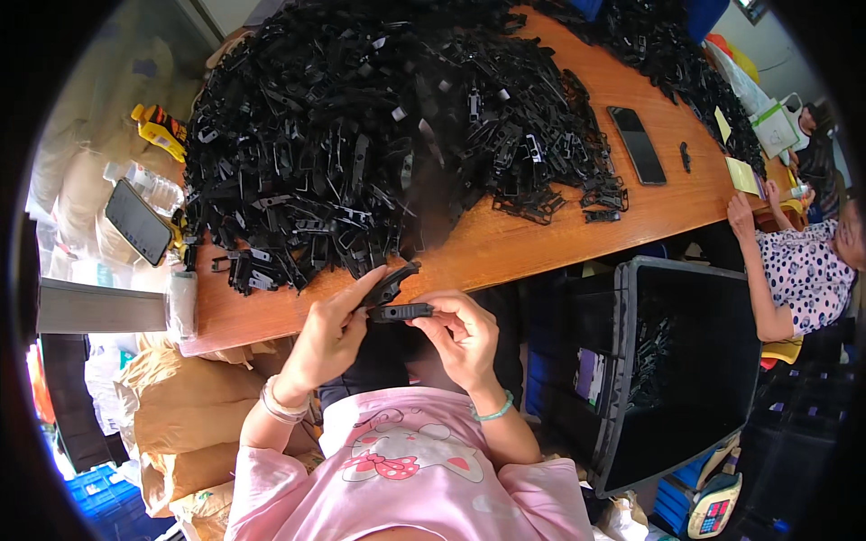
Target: The person assembles plastic clips by taking black plastic components from a pile on the table and fitting them together by hand.
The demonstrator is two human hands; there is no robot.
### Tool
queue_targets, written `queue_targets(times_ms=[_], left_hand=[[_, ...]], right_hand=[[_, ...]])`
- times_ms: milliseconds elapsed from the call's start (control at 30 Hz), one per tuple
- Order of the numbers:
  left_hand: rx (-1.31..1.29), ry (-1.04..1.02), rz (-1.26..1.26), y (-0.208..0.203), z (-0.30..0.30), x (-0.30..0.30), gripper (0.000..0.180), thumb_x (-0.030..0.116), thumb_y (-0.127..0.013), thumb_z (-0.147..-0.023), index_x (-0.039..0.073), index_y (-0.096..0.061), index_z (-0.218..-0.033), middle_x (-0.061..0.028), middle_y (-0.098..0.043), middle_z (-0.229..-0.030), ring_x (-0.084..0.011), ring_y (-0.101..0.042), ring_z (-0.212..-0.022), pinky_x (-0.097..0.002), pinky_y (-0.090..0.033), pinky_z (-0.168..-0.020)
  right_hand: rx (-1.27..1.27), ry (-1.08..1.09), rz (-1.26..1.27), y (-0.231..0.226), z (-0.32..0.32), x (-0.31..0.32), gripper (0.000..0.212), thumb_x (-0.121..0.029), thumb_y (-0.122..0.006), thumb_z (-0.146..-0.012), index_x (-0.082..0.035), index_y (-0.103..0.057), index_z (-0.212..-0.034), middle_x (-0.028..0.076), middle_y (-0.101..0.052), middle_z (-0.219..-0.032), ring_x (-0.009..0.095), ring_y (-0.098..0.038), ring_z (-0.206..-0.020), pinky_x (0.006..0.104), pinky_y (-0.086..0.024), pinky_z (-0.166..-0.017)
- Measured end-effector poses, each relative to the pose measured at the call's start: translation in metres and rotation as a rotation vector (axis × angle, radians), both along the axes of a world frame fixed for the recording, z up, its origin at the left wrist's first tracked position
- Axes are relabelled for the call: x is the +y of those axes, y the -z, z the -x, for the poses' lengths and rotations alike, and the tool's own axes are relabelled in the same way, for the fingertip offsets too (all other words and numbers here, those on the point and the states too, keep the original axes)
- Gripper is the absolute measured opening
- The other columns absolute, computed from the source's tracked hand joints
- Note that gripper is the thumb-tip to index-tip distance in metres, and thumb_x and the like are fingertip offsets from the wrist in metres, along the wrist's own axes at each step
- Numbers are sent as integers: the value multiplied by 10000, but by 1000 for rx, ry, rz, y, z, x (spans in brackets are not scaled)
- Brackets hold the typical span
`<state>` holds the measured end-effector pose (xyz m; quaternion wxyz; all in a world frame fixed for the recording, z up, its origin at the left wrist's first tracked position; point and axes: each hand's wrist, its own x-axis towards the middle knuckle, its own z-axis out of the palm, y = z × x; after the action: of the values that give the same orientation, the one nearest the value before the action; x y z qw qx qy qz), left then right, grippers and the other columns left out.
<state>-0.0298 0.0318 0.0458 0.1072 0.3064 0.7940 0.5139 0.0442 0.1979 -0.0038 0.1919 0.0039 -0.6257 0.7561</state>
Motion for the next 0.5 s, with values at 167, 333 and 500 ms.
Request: queue_targets(times_ms=[167,333,500], left_hand=[[-231,33,64,-3,0,-9,531,-119,-448,-766,-14,-470,-1286,-88,-577,-732,-43,-387,-541,-194,-349,-489],[-130,38,61,2,-18,-4,508,-71,-548,-767,-20,-479,-1268,-138,-622,-835,-116,-565,-711,-245,-457,-656],[-158,28,32,6,-24,-6,451,12,-646,-783,-44,-487,-1202,-203,-637,-917,-284,-659,-809,-332,-498,-715]], right_hand=[[-13,-32,-24,-2,-4,-1,142,68,-617,-814,101,-549,-935,161,-600,-978,205,-647,-841,286,-550,-756],[-37,-3,-1,2,-6,-6,131,62,-621,-812,87,-551,-921,159,-599,-984,186,-632,-867,266,-546,-755],[14,78,-396,-6,-6,5,335,5,-732,-691,19,-598,-997,167,-585,-1100,254,-588,-968,306,-490,-790]])
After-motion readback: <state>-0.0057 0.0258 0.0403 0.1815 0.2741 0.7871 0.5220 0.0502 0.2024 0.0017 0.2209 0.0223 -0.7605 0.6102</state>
